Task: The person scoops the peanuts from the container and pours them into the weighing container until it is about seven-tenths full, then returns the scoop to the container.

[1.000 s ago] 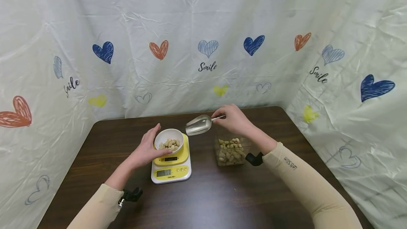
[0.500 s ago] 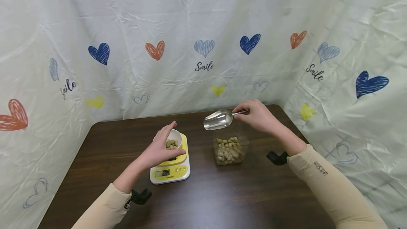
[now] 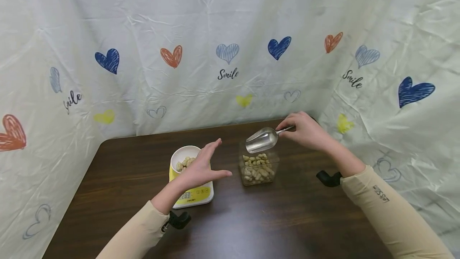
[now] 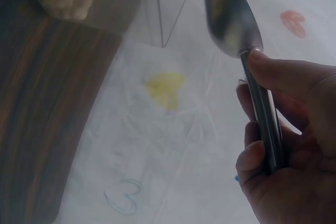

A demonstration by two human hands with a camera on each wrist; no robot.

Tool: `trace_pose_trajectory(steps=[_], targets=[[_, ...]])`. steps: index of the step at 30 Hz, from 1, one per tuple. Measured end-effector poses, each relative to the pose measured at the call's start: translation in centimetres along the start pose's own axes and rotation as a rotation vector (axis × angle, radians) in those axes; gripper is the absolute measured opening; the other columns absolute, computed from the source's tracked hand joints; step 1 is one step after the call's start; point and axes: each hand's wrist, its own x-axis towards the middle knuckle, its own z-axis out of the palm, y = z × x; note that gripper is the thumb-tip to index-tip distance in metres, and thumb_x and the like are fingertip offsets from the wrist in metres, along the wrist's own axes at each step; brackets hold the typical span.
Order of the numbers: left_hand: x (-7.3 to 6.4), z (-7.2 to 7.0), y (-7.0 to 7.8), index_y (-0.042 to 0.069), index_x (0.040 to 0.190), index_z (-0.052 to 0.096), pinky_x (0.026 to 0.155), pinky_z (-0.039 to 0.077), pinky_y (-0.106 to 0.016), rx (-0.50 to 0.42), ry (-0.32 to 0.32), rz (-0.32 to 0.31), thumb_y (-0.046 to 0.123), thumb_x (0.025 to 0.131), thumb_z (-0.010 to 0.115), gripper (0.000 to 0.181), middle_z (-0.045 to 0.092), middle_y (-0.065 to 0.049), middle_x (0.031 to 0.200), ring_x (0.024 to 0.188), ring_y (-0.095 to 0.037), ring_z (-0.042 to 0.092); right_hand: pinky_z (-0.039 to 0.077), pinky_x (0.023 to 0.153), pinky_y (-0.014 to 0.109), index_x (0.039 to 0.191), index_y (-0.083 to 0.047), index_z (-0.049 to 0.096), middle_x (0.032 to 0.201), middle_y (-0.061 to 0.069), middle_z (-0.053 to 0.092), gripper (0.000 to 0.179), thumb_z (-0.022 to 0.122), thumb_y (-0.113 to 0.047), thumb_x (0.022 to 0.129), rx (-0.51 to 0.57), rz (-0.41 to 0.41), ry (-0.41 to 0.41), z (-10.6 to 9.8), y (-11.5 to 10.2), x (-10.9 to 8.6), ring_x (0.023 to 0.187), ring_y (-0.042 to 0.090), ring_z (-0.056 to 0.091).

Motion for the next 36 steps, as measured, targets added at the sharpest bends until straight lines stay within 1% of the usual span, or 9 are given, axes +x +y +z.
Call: trace_pose_trajectory(steps=[4, 9, 15, 19, 23, 29, 36], targets=[[1.2, 1.4, 0.3, 0.022, 0.166, 0.015, 0.116, 0.029, -0.051, 0.006, -0.025, -0.009, 0.06, 0.081, 0.081, 0.115, 0.027, 0.001, 0.165, 0.152, -0.021, 0.02, 0.04, 0.085, 0.044, 0.107, -0.018, 0.08, 0.11, 0.001, 0.07, 0.014, 0.078, -0.015, 0.093, -0.05, -0.017, -0.04, 0.2, 0.2, 0.2, 0.102, 0.026, 0.051], [2.7, 3.0, 0.4, 0.016, 0.166, 0.013, 0.117, 0.029, -0.049, 0.006, -0.052, -0.021, 0.059, 0.081, 0.081, 0.117, 0.026, -0.003, 0.165, 0.152, -0.023, 0.021, 0.04, 0.087, 0.044, 0.102, -0.018, 0.08, 0.107, 0.0, 0.07, 0.012, 0.08, -0.015, 0.091, -0.112, -0.072, -0.058, 0.9, 0.1, 0.6, 0.101, 0.025, 0.052], [4.0, 4.3, 0.5, 0.015, 0.166, 0.012, 0.118, 0.027, -0.051, -0.015, -0.07, -0.06, 0.055, 0.081, 0.083, 0.118, 0.022, -0.006, 0.167, 0.153, -0.025, 0.018, 0.041, 0.086, 0.044, 0.1, -0.018, 0.081, 0.102, -0.003, 0.069, 0.013, 0.083, -0.015, 0.088, -0.147, -0.118, -0.069, 2.0, -0.1, 1.2, 0.099, 0.025, 0.052], [4.5, 4.7, 0.5, 0.015, 0.166, 0.011, 0.118, 0.026, -0.051, -0.024, -0.072, -0.071, 0.054, 0.08, 0.083, 0.119, 0.022, -0.007, 0.167, 0.153, -0.026, 0.018, 0.042, 0.087, 0.045, 0.099, -0.018, 0.081, 0.1, -0.003, 0.069, 0.014, 0.084, -0.013, 0.086, -0.164, -0.146, -0.063, 2.4, -0.2, 1.5, 0.1, 0.025, 0.053], [4.8, 5.0, 0.5, 0.02, 0.166, 0.009, 0.118, 0.027, -0.052, -0.051, -0.082, -0.091, 0.058, 0.08, 0.082, 0.12, 0.02, -0.006, 0.168, 0.154, -0.025, 0.017, 0.042, 0.087, 0.043, 0.098, -0.018, 0.081, 0.101, -0.003, 0.068, 0.014, 0.085, -0.013, 0.085, -0.194, -0.163, -0.068, 2.8, -0.2, 1.8, 0.099, 0.024, 0.052], [5.1, 5.3, 0.4, 0.021, 0.166, 0.009, 0.118, 0.027, -0.049, -0.056, -0.084, -0.073, 0.06, 0.079, 0.082, 0.12, 0.022, -0.004, 0.167, 0.154, -0.023, 0.017, 0.043, 0.083, 0.042, 0.097, -0.017, 0.08, 0.099, -0.002, 0.068, 0.014, 0.085, -0.011, 0.084, -0.263, -0.193, -0.078, 3.2, -0.4, 2.0, 0.094, 0.023, 0.05], [5.3, 5.4, 0.3, 0.023, 0.166, 0.01, 0.118, 0.027, -0.051, -0.056, -0.094, -0.072, 0.061, 0.08, 0.08, 0.118, 0.02, -0.005, 0.168, 0.154, -0.025, 0.017, 0.044, 0.082, 0.043, 0.094, -0.013, 0.08, 0.096, 0.001, 0.068, 0.014, 0.084, -0.006, 0.083, -0.306, -0.243, -0.072, 3.5, -0.6, 2.2, 0.091, 0.025, 0.051]])
